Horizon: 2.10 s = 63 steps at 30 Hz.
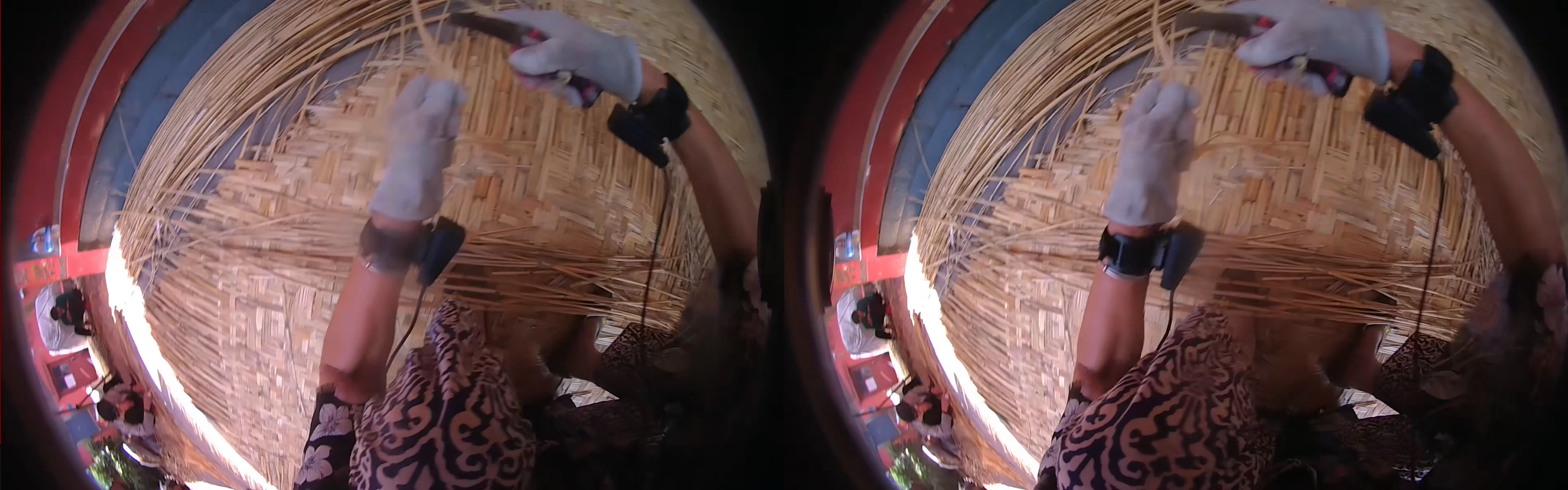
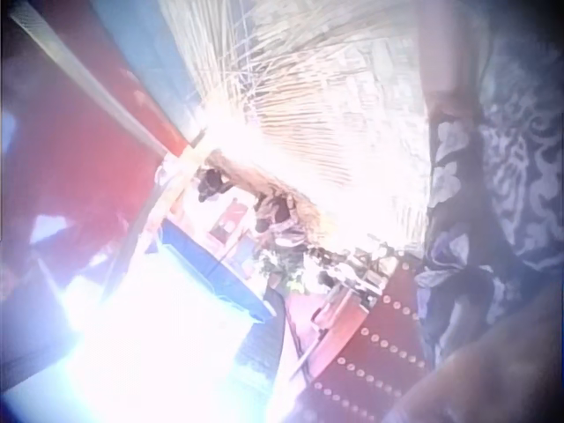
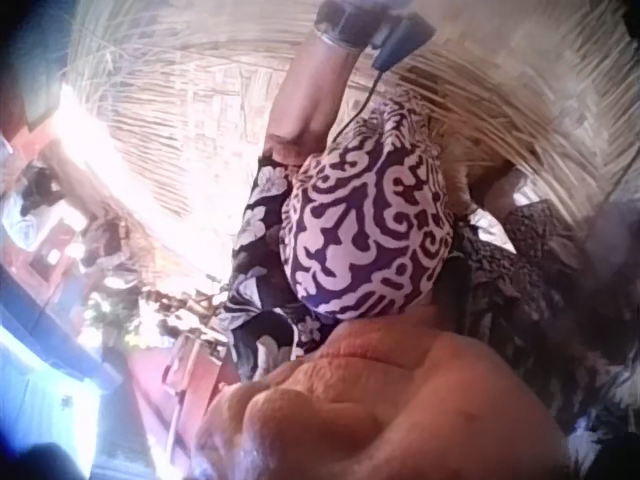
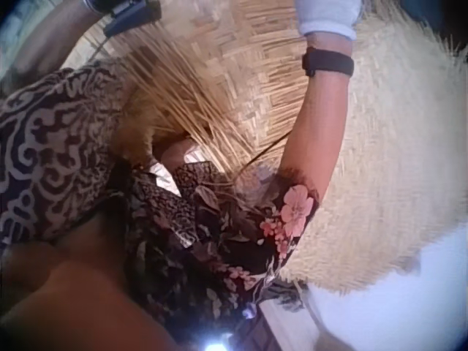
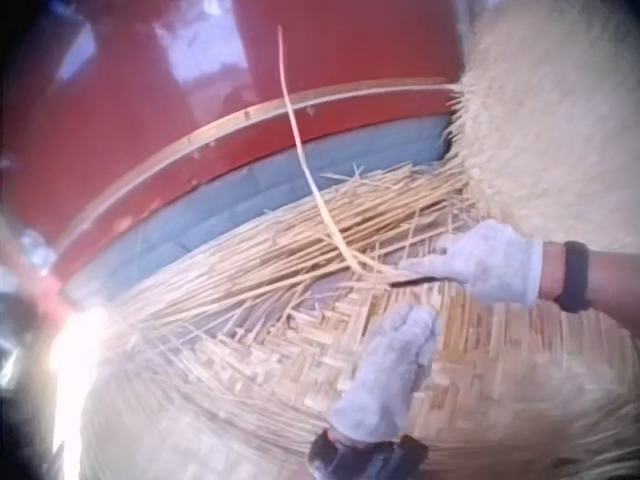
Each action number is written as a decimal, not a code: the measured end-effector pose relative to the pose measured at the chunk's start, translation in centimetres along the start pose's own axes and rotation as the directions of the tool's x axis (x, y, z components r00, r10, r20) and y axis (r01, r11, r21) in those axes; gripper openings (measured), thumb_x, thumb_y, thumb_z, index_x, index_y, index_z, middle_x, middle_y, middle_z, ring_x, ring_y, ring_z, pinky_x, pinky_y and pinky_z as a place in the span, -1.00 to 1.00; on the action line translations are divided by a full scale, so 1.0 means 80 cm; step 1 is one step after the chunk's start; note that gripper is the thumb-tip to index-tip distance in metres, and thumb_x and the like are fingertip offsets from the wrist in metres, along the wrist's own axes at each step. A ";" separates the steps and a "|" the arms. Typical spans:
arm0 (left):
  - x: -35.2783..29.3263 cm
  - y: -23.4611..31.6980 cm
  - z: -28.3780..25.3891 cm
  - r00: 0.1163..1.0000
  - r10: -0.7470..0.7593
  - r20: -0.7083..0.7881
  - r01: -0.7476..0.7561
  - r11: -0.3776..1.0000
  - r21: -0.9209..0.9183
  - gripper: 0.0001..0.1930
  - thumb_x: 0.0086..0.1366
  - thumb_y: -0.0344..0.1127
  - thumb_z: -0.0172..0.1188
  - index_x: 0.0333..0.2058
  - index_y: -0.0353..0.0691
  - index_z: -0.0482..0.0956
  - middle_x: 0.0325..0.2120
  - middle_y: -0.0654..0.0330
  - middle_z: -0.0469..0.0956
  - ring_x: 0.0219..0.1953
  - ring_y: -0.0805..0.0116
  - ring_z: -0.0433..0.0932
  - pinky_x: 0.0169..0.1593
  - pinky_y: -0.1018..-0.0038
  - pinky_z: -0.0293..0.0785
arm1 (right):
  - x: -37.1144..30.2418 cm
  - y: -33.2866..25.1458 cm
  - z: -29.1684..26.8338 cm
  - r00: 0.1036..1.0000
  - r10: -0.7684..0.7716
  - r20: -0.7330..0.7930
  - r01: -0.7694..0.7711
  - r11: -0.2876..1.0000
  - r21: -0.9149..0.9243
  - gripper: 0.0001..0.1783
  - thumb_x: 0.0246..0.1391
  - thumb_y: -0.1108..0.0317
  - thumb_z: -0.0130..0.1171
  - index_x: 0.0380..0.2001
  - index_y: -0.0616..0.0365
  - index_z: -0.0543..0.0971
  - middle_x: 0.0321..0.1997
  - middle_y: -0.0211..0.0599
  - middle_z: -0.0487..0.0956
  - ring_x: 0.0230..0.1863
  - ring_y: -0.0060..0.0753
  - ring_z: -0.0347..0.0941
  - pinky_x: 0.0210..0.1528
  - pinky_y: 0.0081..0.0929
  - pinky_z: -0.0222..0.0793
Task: The recorder is weaving thin bamboo strips to create a large circular mat.
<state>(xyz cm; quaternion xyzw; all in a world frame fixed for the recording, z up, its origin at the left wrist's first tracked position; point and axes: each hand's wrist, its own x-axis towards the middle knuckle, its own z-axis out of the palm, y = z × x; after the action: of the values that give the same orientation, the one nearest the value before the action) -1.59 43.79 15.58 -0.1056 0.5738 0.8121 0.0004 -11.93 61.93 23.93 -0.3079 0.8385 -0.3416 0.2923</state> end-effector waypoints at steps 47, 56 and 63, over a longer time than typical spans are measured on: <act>0.105 -0.126 -0.144 0.924 -0.007 -0.382 0.382 -0.010 0.924 -0.31 0.12 0.32 -0.07 -0.49 -0.33 0.59 -0.45 -0.18 0.54 -0.29 -0.08 0.53 -0.16 0.15 0.40 | 0.004 0.209 0.140 0.963 0.145 -0.226 -0.246 0.813 -0.528 -0.74 -0.04 0.13 0.05 -0.44 0.08 0.56 -0.34 -0.19 0.55 -0.31 -0.10 0.46 -0.27 -0.22 0.38; 0.057 -0.165 -0.122 0.839 -0.184 -0.512 0.131 0.982 -0.138 -0.79 0.22 -0.28 0.00 -0.57 -0.19 0.38 -0.70 0.27 0.40 -0.71 0.53 0.35 -0.69 0.62 0.24 | 0.070 0.249 0.153 0.947 0.053 -0.316 -0.249 0.743 -0.621 -0.75 -0.15 0.31 0.18 -0.31 0.06 0.51 -0.25 -0.22 0.52 -0.14 -0.17 0.41 -0.13 -0.27 0.36; 0.042 -0.162 -0.003 0.866 -0.481 -0.139 0.500 0.816 0.291 -0.66 0.28 -0.07 0.02 -0.31 -0.30 0.47 -0.54 0.11 0.56 -0.62 0.40 0.49 -0.52 0.54 0.43 | 0.078 0.239 0.118 0.968 0.247 0.043 -0.208 0.889 -0.408 -0.73 -0.10 0.24 0.09 -0.29 0.06 0.57 -0.29 -0.24 0.58 -0.22 -0.16 0.49 -0.19 -0.31 0.37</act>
<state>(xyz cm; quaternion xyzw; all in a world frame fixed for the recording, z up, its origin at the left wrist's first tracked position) -3.24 47.59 2.82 -0.2722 0.6500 0.6779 0.2094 -15.35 64.75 2.17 -0.2764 0.9061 -0.1115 0.3002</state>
